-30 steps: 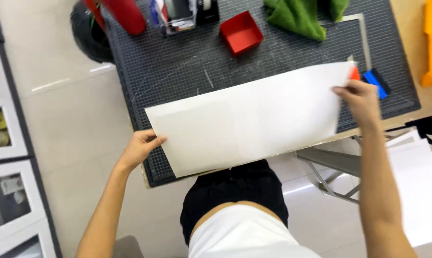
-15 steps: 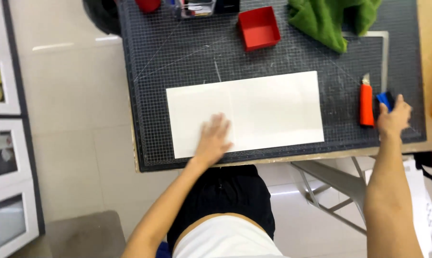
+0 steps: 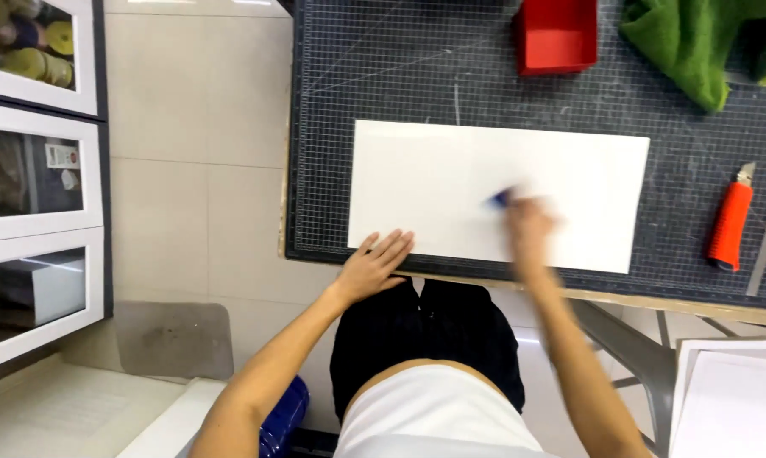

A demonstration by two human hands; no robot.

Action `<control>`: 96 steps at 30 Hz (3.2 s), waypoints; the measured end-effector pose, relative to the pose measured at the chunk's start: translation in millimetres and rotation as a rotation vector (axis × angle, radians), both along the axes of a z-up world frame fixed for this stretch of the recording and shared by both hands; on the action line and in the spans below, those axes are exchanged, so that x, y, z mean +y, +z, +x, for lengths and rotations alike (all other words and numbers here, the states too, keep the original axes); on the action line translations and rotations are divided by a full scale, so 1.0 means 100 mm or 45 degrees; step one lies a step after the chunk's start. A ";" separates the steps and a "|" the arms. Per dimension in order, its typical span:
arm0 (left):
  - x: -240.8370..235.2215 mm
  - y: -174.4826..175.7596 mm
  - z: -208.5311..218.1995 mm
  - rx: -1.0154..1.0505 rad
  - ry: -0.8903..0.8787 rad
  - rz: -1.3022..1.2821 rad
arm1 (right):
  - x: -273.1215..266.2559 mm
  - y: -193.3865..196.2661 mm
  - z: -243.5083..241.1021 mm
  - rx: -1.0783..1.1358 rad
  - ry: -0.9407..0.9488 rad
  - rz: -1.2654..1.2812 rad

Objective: Assembling a book cover by applying adhesive and positioning cardboard panels on a paper sheet

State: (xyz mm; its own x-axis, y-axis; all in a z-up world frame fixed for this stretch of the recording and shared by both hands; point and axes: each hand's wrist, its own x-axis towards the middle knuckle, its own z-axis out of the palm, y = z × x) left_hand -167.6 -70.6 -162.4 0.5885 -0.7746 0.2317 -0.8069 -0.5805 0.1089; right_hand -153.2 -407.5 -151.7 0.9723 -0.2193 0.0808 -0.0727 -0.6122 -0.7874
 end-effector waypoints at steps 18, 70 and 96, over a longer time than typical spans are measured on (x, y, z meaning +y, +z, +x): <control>0.59 -0.11 0.04 -0.365 0.002 -0.273 | 1.72 -0.21 1.33 -0.356 0.674 -0.800; -0.91 0.31 0.76 0.188 0.507 -0.085 | 0.47 0.11 0.05 -0.066 0.301 -0.724; -1.47 0.16 0.76 0.336 0.339 -0.207 | 0.10 0.07 -0.04 -0.054 0.170 -0.769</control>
